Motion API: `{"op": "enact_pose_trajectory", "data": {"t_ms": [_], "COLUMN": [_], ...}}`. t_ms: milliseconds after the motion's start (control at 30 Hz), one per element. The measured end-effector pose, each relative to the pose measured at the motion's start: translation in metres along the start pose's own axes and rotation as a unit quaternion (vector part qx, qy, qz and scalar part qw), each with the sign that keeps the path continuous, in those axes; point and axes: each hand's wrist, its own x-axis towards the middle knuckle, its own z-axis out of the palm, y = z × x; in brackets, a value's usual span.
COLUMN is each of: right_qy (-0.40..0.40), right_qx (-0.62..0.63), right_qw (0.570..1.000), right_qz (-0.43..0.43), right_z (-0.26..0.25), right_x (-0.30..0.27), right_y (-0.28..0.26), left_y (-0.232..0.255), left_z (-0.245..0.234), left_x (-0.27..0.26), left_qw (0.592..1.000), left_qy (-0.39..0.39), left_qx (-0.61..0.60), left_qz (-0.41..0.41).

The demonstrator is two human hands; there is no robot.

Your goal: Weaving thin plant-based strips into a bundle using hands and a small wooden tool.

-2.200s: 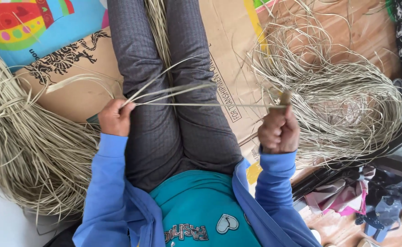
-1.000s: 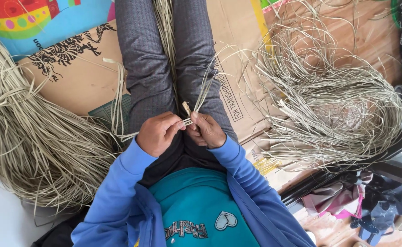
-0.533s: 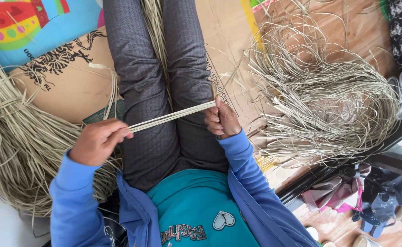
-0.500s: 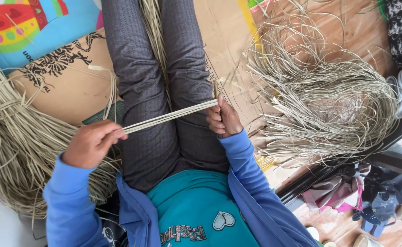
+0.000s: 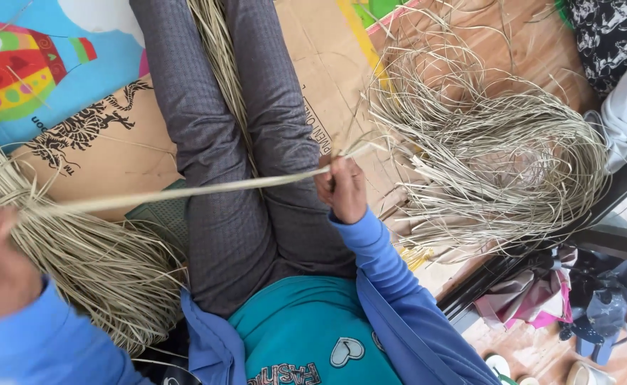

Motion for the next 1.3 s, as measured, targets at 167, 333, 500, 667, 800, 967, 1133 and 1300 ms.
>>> {"op": "enact_pose_trajectory", "data": {"t_ms": [167, 333, 500, 667, 800, 967, 1133, 1300], "right_qy": [0.069, -0.008, -0.038, 0.037, 0.101, 0.118, 0.189, 0.244], "right_qx": [-0.075, -0.237, -0.312, -0.381, -0.426, -0.394, -0.326, -0.292], "right_qw": [0.989, 0.971, 0.949, 0.924, 0.897, 0.891, 0.892, 0.836], "right_qz": [0.103, -0.019, -0.021, 0.001, -0.054, -0.191, -0.250, -0.395], "right_z": [0.006, -0.003, -0.004, -0.034, -0.071, -0.144, -0.119, -0.119], "right_x": [-0.011, -0.009, -0.016, -0.014, -0.007, -0.008, -0.004, 0.000], "right_y": [0.045, 0.078, 0.074, 0.058, 0.044, 0.016, -0.071, -0.125], "left_y": [0.016, 0.116, 0.147, 0.136, 0.121, 0.114, 0.105, 0.135], "left_z": [0.097, 0.175, 0.211, 0.189, 0.178, 0.169, 0.166, 0.158], "left_x": [0.020, 0.050, 0.041, 0.052, 0.051, 0.047, 0.043, 0.067], "left_qw": [0.955, 0.991, 0.977, 0.966, 0.967, 0.965, 0.969, 0.966], "left_qy": [-0.074, -0.079, -0.197, -0.247, -0.239, -0.240, -0.227, -0.215], "left_qx": [0.256, 0.088, -0.019, 0.012, 0.058, 0.073, 0.058, -0.047], "left_qz": [-0.126, -0.070, -0.085, -0.080, -0.065, -0.079, -0.082, -0.135]}}
